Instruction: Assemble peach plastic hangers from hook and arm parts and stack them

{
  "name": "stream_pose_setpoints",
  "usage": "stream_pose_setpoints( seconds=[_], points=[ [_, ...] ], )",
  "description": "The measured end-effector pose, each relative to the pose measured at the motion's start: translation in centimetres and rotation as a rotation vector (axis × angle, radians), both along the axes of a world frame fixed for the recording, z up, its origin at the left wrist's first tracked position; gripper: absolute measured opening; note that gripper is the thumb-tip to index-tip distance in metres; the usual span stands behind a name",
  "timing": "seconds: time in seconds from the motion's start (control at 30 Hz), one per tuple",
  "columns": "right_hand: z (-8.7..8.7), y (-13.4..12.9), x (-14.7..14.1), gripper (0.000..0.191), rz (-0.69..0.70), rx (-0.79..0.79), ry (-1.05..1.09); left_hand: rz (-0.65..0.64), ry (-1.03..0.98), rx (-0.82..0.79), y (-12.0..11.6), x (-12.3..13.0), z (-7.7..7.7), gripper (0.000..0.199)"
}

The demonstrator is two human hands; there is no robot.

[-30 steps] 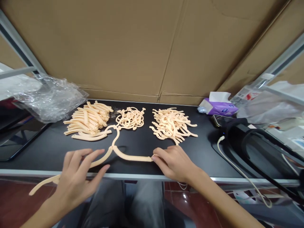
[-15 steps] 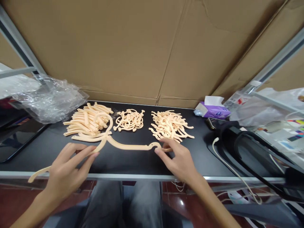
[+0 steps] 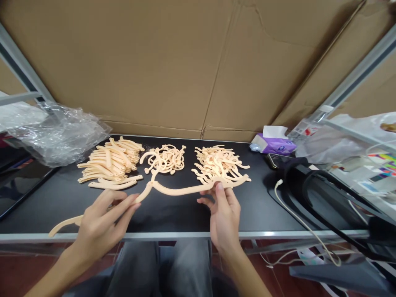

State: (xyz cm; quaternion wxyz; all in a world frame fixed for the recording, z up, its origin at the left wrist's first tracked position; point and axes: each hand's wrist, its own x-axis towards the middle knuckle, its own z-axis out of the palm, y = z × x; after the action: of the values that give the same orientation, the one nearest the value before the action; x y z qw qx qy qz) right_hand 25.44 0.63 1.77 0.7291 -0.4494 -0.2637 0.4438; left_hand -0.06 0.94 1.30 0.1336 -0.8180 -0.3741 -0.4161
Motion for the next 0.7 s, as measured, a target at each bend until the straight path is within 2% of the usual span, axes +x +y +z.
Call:
stream_pose_setpoints(
  seconds=[0.1, 0.2, 0.33, 0.4, 0.5, 0.7],
  points=[
    [0.2, 0.9, 0.8, 0.035, 0.132, -0.033, -0.105, -0.038, 0.056, -0.023, -0.1, -0.4, -0.2, 0.029],
    [0.4, 1.2, 1.2, 0.037, 0.279, -0.053, -0.116, -0.043, 0.090, -0.027, -0.1, -0.5, -0.2, 0.029],
    [-0.1, 0.9, 0.8, 0.036, 0.274, -0.020, -0.243, -0.021, 0.054, -0.025, 0.0, -0.4, -0.2, 0.026],
    [-0.4, 0.5, 0.6, 0.030, 0.384, -0.008, -0.384, -0.010, 0.034, -0.024, 0.2, -0.5, -0.1, 0.027],
    [-0.6, -0.1, 0.5, 0.035, 0.585, -0.019, -0.528, -0.008, 0.027, -0.015, 0.4, -0.6, 0.0, 0.030],
    [-0.6, -0.2, 0.6, 0.032, 0.641, -0.048, -0.491, -0.009, 0.031, -0.017, 0.7, -0.5, 0.1, 0.030]
  ],
)
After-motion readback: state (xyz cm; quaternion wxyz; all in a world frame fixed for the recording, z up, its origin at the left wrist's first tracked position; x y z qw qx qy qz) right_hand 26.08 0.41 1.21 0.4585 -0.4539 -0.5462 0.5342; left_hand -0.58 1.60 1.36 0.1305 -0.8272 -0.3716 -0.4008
